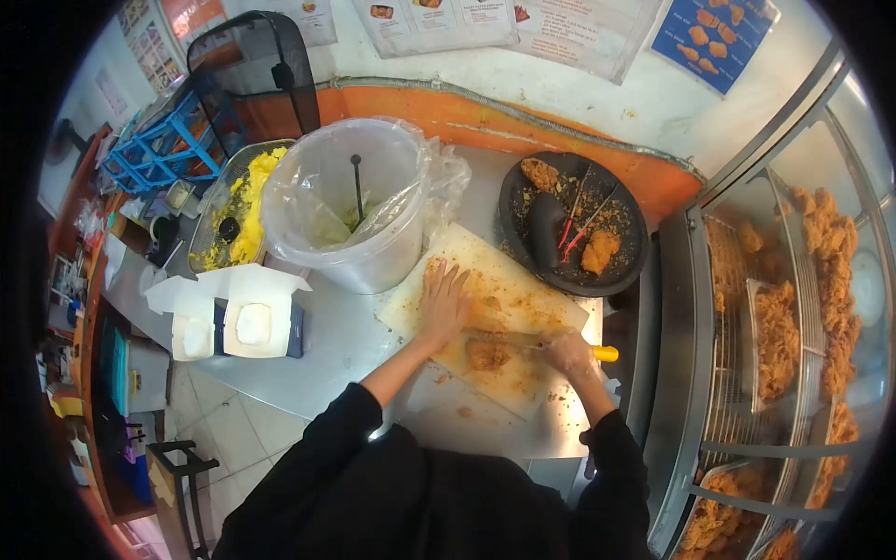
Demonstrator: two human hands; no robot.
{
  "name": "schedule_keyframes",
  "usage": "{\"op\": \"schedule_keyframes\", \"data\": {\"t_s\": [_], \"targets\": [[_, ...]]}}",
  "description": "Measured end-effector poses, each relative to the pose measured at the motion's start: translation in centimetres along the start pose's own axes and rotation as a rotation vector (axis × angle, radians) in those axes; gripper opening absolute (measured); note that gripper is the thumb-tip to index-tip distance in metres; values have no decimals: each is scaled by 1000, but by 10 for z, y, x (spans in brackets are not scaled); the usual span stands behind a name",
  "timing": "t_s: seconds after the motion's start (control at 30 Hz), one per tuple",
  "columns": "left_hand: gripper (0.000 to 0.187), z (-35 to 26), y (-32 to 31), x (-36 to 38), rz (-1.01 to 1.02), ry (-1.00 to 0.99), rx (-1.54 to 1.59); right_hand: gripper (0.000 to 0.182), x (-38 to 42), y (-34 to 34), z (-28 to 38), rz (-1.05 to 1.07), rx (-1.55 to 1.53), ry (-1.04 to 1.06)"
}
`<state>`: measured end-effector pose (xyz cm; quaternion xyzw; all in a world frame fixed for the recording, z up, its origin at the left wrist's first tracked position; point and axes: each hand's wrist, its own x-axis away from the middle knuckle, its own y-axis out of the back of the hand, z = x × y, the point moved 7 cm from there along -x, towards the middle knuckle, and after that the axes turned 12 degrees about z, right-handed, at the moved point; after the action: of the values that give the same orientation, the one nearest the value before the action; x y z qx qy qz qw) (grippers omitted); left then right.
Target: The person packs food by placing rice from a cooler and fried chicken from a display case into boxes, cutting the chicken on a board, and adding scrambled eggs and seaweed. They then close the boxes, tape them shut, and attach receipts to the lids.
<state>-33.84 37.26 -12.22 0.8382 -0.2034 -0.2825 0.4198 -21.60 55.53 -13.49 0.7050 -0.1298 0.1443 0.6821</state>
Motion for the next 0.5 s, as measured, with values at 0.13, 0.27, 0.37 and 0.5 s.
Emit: {"op": "schedule_keyframes", "data": {"t_s": [0.13, 0.27, 0.37, 0.5], "targets": [[39, -10, 7, -30, 82, -27, 87, 16, 7, 22, -17, 13, 25, -8], [37, -24, 27, -1, 126, 14, 95, 19, 36, 49, 14, -25, 2, 129], [36, -11, 11, 24, 76, 77, 69, 23, 31, 23, 15, -23, 34, 189], [37, -6, 2, 22, 117, 173, 85, 22, 23, -9, 6, -41, 100, 174]]}}
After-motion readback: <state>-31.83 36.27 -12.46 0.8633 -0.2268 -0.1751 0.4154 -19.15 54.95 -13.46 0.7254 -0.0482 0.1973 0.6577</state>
